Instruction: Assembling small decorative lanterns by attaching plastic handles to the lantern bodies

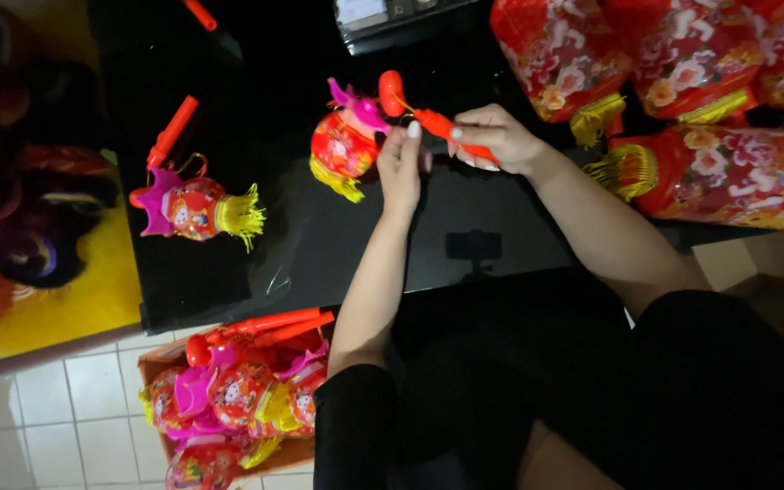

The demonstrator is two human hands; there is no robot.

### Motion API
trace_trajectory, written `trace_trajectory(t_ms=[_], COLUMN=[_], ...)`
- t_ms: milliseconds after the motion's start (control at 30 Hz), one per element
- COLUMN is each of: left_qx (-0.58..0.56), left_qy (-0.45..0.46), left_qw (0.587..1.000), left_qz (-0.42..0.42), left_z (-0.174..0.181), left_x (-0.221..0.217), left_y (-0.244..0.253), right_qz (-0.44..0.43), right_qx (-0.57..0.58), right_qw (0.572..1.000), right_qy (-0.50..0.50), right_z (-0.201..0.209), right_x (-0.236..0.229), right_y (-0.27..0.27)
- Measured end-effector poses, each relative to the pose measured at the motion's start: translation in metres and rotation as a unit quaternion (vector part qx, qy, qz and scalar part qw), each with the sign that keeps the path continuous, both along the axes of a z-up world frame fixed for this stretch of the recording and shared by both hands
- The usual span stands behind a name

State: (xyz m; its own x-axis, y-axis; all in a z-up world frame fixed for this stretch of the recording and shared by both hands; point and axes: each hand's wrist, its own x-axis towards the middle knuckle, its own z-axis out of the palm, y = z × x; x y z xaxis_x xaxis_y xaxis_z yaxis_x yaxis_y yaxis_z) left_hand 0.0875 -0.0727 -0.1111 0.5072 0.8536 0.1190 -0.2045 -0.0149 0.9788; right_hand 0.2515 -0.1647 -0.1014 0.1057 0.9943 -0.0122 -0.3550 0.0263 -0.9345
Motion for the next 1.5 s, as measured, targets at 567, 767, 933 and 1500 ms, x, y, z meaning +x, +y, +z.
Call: trace_trajectory(t_ms=[567, 767, 933, 1500], left_qx=[-0.078, -0.074, -0.081, -0.094], left_qy=[-0.126, -0.128, -0.137, -0.13], left_qw=[0.982, 0.981, 0.978, 0.975], left_qz=[-0.113, -0.126, -0.132, -0.157], left_z=[0.009, 0.007, 0.006, 0.008], left_x=[-0.002, -0.002, -0.003, -0.005], left_y=[0.012, 0.015, 0.016, 0.016], right_qz=[0.013, 0.001, 0.0, -0.001], right_qx=[-0.016, -0.022, -0.018, -0.008], right_qw=[0.999, 1.0, 1.0, 0.999], right_qy=[-0.046, -0.013, -0.013, -0.033], right_z=[0.005, 0.019, 0.002, 0.001], right_x=[-0.007, -0.012, -0.008, -0.01], right_y=[0.004, 0.004, 0.005, 0.006])
